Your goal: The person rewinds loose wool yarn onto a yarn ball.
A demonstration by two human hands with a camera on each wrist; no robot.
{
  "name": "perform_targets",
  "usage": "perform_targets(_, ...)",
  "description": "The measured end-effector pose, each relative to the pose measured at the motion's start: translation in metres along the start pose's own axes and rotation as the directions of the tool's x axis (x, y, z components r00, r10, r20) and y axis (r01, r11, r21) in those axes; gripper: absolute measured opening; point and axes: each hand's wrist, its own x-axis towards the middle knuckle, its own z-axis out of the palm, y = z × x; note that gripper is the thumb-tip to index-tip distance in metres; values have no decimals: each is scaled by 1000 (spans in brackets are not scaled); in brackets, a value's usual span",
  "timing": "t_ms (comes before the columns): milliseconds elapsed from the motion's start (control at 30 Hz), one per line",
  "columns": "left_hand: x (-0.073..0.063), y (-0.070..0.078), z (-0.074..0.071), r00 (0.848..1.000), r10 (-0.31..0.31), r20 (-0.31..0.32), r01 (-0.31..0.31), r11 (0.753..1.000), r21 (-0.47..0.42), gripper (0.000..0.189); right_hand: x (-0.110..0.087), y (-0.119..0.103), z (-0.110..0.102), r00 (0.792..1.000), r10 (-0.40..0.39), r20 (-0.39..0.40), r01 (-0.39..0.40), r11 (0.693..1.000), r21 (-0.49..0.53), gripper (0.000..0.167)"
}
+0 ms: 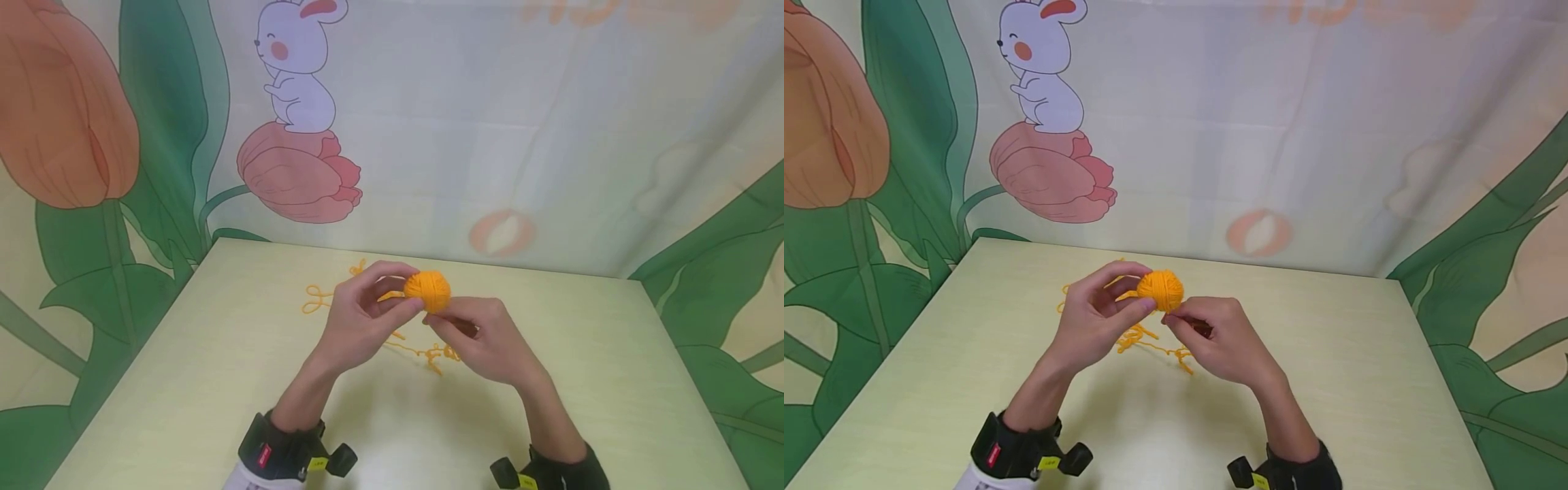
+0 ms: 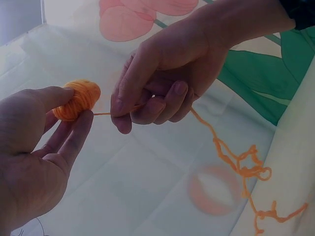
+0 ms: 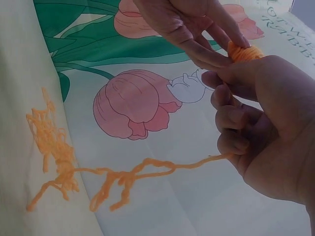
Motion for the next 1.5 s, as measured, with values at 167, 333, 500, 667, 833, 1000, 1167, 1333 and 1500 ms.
perform_targets(167,1,1,1,999,-13,-38,13,1000,16,39,-1,-6,-4,999,-40,1,40,999,-28,17)
perform_targets(333,2,0,2,999,-12,-47,14,999,36,39,-1,-14,-8,995,-103,-12,103,994,-32,18)
perform_targets(500,3,0,3,999,-16,-48,18,998,57,39,-1,-21,-12,991,-130,-28,130,991,-25,20)
perform_targets(667,3,-3,2,999,-15,-39,17,997,73,40,-2,-25,-14,991,-126,-44,125,992,-31,21)
perform_targets(833,3,-2,3,999,-16,-34,19,996,84,41,-3,-29,-15,991,-117,-57,116,993,-24,22)
perform_targets(1000,3,-1,3,1000,-26,-14,27,995,99,40,-3,-34,-17,989,-121,-83,121,993,-5,24)
perform_targets(1167,2,-2,4,999,-48,12,46,990,130,40,-4,-35,-20,984,-130,-123,132,991,10,27)
perform_targets(1333,1,-4,3,997,-61,37,55,989,140,40,-4,-36,-23,979,-127,-156,131,991,14,28)
perform_targets(1500,1,-5,3,994,-61,91,50,992,120,39,-5,-37,-25,979,-105,-173,111,994,24,27)
